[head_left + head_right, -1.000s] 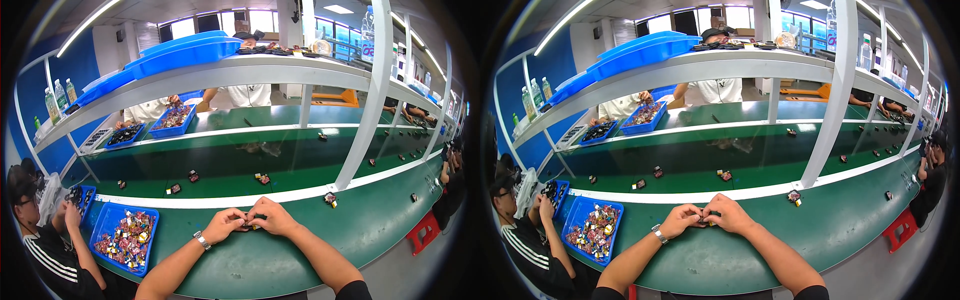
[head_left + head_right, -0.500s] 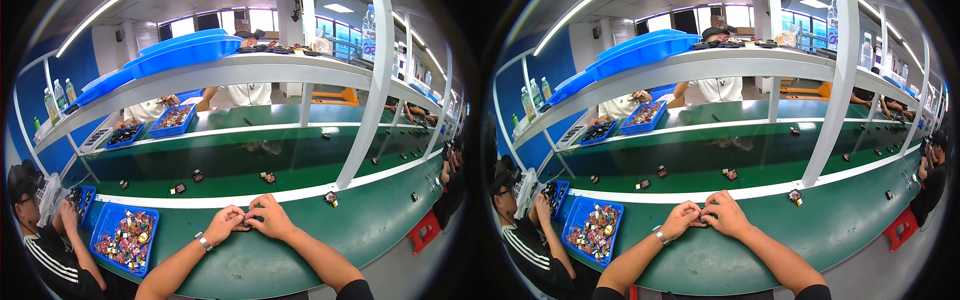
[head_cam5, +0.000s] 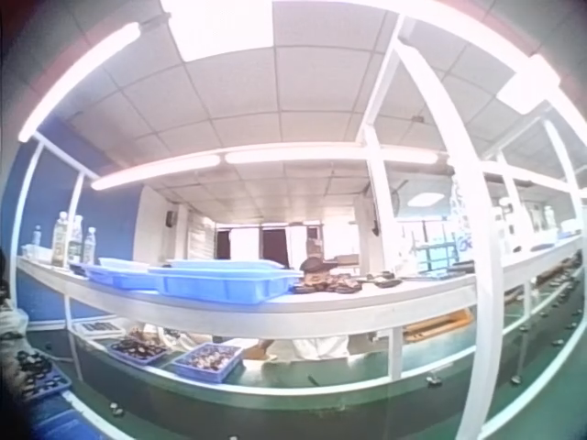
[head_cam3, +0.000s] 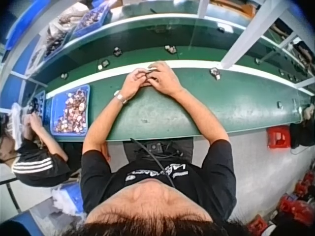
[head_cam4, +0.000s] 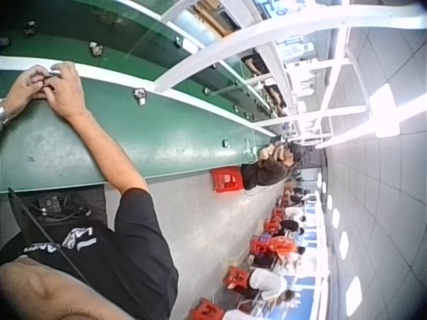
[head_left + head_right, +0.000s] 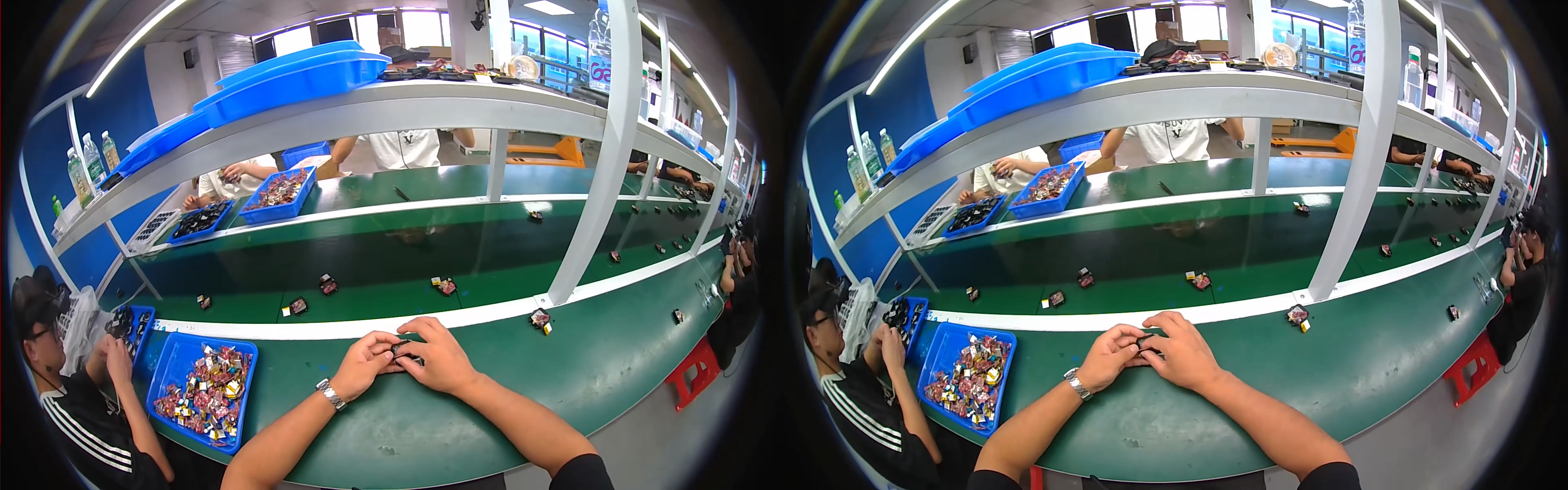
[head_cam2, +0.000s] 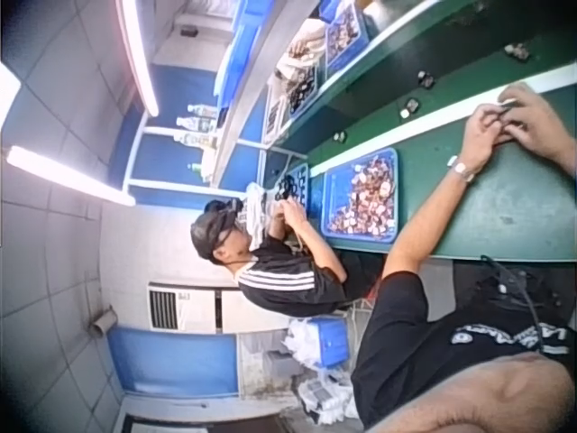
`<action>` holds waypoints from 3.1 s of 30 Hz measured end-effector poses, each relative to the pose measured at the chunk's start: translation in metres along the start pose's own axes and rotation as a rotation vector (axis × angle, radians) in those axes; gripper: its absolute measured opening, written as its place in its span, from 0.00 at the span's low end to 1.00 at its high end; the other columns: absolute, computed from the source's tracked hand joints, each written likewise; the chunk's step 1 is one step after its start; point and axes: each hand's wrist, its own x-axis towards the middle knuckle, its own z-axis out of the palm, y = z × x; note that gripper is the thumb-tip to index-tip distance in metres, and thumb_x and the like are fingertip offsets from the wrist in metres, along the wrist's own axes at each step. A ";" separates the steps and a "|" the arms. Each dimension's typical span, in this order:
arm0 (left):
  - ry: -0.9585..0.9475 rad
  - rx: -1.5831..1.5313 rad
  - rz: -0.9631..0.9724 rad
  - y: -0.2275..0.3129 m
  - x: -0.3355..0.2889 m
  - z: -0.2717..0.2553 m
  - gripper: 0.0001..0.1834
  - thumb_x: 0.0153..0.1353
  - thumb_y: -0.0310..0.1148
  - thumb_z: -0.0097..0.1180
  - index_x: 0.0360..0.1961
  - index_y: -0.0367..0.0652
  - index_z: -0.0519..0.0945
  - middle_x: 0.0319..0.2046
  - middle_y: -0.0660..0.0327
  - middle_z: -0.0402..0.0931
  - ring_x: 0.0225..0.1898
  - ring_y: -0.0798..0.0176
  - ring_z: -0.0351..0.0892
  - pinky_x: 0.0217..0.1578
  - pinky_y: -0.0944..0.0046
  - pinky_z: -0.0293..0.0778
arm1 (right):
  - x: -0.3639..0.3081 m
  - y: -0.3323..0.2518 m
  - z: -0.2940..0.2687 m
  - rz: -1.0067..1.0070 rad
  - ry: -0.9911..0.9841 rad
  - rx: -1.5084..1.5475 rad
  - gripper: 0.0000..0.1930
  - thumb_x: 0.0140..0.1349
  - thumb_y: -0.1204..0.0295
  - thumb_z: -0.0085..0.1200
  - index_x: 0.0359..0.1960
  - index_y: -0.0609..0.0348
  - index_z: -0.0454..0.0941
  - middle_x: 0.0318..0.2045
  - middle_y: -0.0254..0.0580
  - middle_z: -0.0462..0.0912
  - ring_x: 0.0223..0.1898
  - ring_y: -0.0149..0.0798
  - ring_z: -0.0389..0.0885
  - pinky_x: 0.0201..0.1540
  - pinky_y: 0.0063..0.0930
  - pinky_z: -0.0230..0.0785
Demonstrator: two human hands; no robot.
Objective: The recorder is assembling small electronic components, possibly socket or switch modules, on a production line workbench.
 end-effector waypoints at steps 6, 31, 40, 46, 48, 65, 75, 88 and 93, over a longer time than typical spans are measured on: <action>0.012 0.002 -0.008 0.001 -0.002 -0.003 0.12 0.70 0.22 0.46 0.54 0.39 0.69 0.51 0.55 0.76 0.52 0.62 0.79 0.53 0.60 0.79 | 0.002 -0.004 0.003 -0.050 0.023 -0.034 0.08 0.50 0.74 0.65 0.33 0.58 0.83 0.48 0.40 0.77 0.54 0.45 0.73 0.55 0.38 0.69; 0.019 -0.003 0.019 -0.002 0.000 -0.003 0.12 0.69 0.22 0.46 0.53 0.39 0.68 0.51 0.53 0.76 0.52 0.60 0.79 0.54 0.56 0.79 | -0.001 -0.001 0.003 0.016 0.025 -0.014 0.07 0.51 0.74 0.66 0.32 0.56 0.84 0.47 0.37 0.78 0.53 0.45 0.73 0.55 0.37 0.70; 0.009 -0.031 0.028 -0.001 0.000 -0.002 0.11 0.70 0.23 0.47 0.52 0.39 0.69 0.50 0.53 0.76 0.52 0.59 0.79 0.54 0.55 0.80 | -0.007 0.003 0.010 0.159 0.040 0.138 0.09 0.52 0.73 0.67 0.37 0.51 0.87 0.48 0.34 0.80 0.54 0.41 0.73 0.52 0.34 0.73; -0.003 -0.054 0.038 -0.001 -0.001 -0.004 0.10 0.70 0.24 0.47 0.52 0.39 0.69 0.50 0.52 0.76 0.52 0.58 0.80 0.54 0.55 0.80 | -0.005 0.002 0.010 0.170 0.039 0.164 0.09 0.53 0.73 0.66 0.37 0.52 0.87 0.50 0.35 0.79 0.56 0.42 0.72 0.54 0.35 0.72; 0.014 -0.043 0.041 0.000 -0.002 -0.005 0.10 0.70 0.24 0.47 0.51 0.39 0.69 0.50 0.52 0.76 0.52 0.58 0.80 0.54 0.56 0.80 | -0.004 0.000 0.013 0.158 0.036 0.173 0.09 0.53 0.72 0.66 0.37 0.52 0.87 0.51 0.35 0.79 0.57 0.43 0.71 0.56 0.36 0.71; 0.100 -0.064 0.034 0.002 0.002 0.001 0.12 0.70 0.19 0.41 0.53 0.37 0.68 0.52 0.52 0.76 0.53 0.61 0.78 0.55 0.57 0.80 | -0.002 -0.002 0.010 -0.149 0.118 -0.109 0.13 0.48 0.80 0.64 0.37 0.57 0.81 0.40 0.37 0.79 0.43 0.44 0.78 0.44 0.34 0.75; 0.099 -0.070 -0.007 0.004 -0.002 0.000 0.11 0.70 0.22 0.47 0.52 0.41 0.68 0.49 0.55 0.78 0.50 0.62 0.80 0.52 0.59 0.81 | 0.005 -0.001 -0.001 -0.231 0.064 -0.156 0.12 0.49 0.79 0.61 0.37 0.57 0.80 0.39 0.35 0.79 0.42 0.40 0.77 0.43 0.31 0.76; 0.081 -0.087 0.001 0.001 0.001 0.000 0.12 0.70 0.21 0.47 0.52 0.40 0.68 0.49 0.54 0.77 0.51 0.61 0.80 0.53 0.55 0.81 | 0.003 -0.001 0.001 -0.205 0.072 -0.204 0.10 0.48 0.80 0.60 0.34 0.58 0.81 0.36 0.36 0.79 0.39 0.41 0.77 0.41 0.31 0.75; 0.079 -0.091 0.000 0.001 0.000 0.000 0.12 0.70 0.21 0.47 0.52 0.40 0.68 0.49 0.54 0.77 0.51 0.61 0.80 0.54 0.53 0.80 | 0.003 -0.004 0.004 -0.184 0.067 -0.244 0.09 0.46 0.80 0.60 0.32 0.59 0.81 0.37 0.37 0.79 0.41 0.42 0.77 0.41 0.32 0.75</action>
